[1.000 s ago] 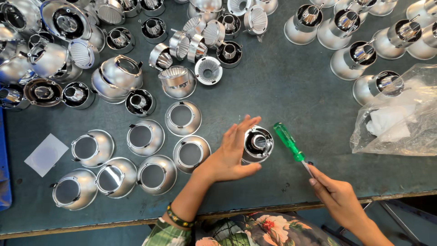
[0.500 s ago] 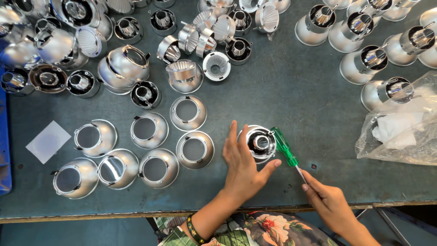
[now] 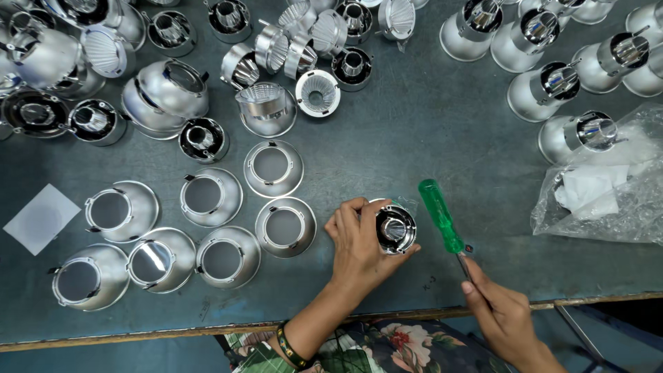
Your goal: The person assembles multiple silver metal light fixture housings on a workbench. They insert small white plastic discs into the housings and use a green screwdriver to tighten internal components. The person handles the parts one at a time, repeatedly picking up housings and discs from the table.
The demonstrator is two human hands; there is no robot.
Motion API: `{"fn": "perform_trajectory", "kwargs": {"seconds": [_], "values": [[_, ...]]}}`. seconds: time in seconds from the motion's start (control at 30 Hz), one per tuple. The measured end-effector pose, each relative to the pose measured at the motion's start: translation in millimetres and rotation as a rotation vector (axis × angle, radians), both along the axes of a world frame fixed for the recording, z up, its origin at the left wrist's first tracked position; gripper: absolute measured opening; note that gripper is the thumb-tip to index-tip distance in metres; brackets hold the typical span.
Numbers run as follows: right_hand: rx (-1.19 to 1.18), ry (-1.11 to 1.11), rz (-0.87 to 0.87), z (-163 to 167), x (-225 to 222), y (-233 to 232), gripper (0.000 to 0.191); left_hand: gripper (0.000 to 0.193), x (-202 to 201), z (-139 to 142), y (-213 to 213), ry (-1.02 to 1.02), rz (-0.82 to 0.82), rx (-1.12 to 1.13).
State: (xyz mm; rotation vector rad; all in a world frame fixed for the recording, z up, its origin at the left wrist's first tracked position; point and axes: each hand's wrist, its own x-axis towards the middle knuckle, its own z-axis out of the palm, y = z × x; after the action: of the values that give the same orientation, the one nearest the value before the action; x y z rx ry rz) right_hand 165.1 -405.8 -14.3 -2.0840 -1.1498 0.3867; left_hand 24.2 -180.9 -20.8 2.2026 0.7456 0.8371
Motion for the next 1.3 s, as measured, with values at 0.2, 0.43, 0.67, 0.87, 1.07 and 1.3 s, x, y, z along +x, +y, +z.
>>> {"fn": "perform_trajectory", "kwargs": {"seconds": [0.2,0.43,0.67,0.87,1.07,1.3], "values": [[0.059,-0.114,0.034,9.8,-4.1,-14.5,0.041,0.093,-0.8,-1.1,-0.6,0.005,0.008,-0.005],[-0.123,-0.114,0.054,-2.5,-8.9,-10.6,0.044,0.092,0.6,-0.1,-0.3,0.001,0.003,-0.004],[0.186,-0.394,0.078,0.1,-7.4,-22.9,0.037,0.092,-0.5,0.1,-0.2,0.010,0.003,-0.013],[0.071,-0.151,0.165,-5.0,-8.2,-8.6,0.026,0.088,-1.5,2.3,0.9,0.014,-0.005,-0.015],[0.052,-0.147,-0.040,8.4,-8.2,-14.1,0.042,0.090,-2.3,2.9,1.9,0.009,-0.011,-0.002],[0.057,0.657,-0.205,3.8,-8.7,23.2,0.052,0.090,-1.5,1.2,1.4,0.018,0.011,0.009]]}}
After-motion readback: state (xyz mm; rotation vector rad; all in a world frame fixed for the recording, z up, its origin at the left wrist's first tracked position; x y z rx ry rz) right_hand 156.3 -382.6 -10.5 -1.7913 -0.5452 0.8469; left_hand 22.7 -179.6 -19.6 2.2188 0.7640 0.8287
